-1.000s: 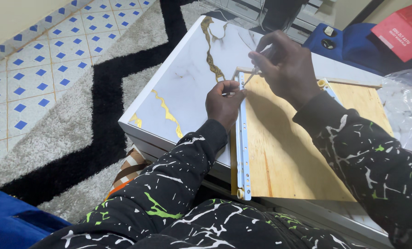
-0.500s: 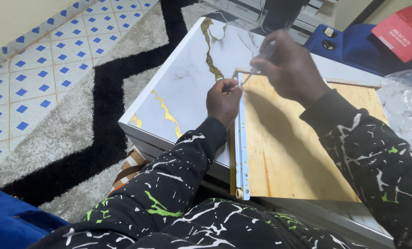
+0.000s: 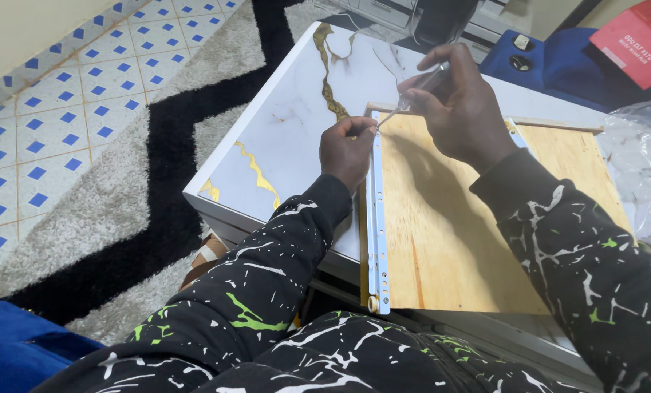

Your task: The person attaches metal brackets to a wooden board using a screwdriver. They align the brackets along the edges and tighten screws to secure them in place.

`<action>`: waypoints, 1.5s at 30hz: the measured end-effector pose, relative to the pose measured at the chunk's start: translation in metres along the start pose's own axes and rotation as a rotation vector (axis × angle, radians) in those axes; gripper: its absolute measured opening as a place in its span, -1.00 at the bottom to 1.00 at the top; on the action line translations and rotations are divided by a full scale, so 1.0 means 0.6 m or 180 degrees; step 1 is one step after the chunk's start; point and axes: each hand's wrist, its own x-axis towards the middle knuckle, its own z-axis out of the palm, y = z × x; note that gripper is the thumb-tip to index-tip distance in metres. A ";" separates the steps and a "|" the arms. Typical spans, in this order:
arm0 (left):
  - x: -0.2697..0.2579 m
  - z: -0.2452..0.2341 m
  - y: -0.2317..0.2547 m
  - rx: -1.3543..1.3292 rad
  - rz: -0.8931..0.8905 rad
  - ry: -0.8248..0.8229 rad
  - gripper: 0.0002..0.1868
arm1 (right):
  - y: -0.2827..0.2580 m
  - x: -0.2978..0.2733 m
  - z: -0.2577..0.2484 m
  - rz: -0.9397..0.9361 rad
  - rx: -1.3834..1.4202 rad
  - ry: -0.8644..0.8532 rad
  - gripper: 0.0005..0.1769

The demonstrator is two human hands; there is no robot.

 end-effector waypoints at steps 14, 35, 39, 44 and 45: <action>-0.001 -0.002 0.008 -0.0153 -0.0082 -0.0021 -0.84 | -0.002 0.054 -0.010 -0.0962 -0.1006 -0.0508 -0.61; -0.008 -0.008 0.013 -0.0009 -0.0157 -0.0003 -0.87 | -0.005 0.070 -0.022 -0.0927 -0.0526 -0.0849 -0.64; -0.016 -0.008 0.019 -0.0049 -0.0228 0.0054 -0.84 | 0.001 0.057 -0.017 -0.0340 -0.0792 -0.0609 -0.61; -0.014 -0.006 0.020 -0.0114 -0.0328 0.0034 -0.84 | -0.001 0.046 0.014 -0.0633 -0.1433 0.0008 -0.52; -0.014 -0.007 0.020 -0.0079 -0.0285 0.0061 -0.84 | -0.004 0.047 0.018 -0.0731 -0.1420 0.0089 -0.52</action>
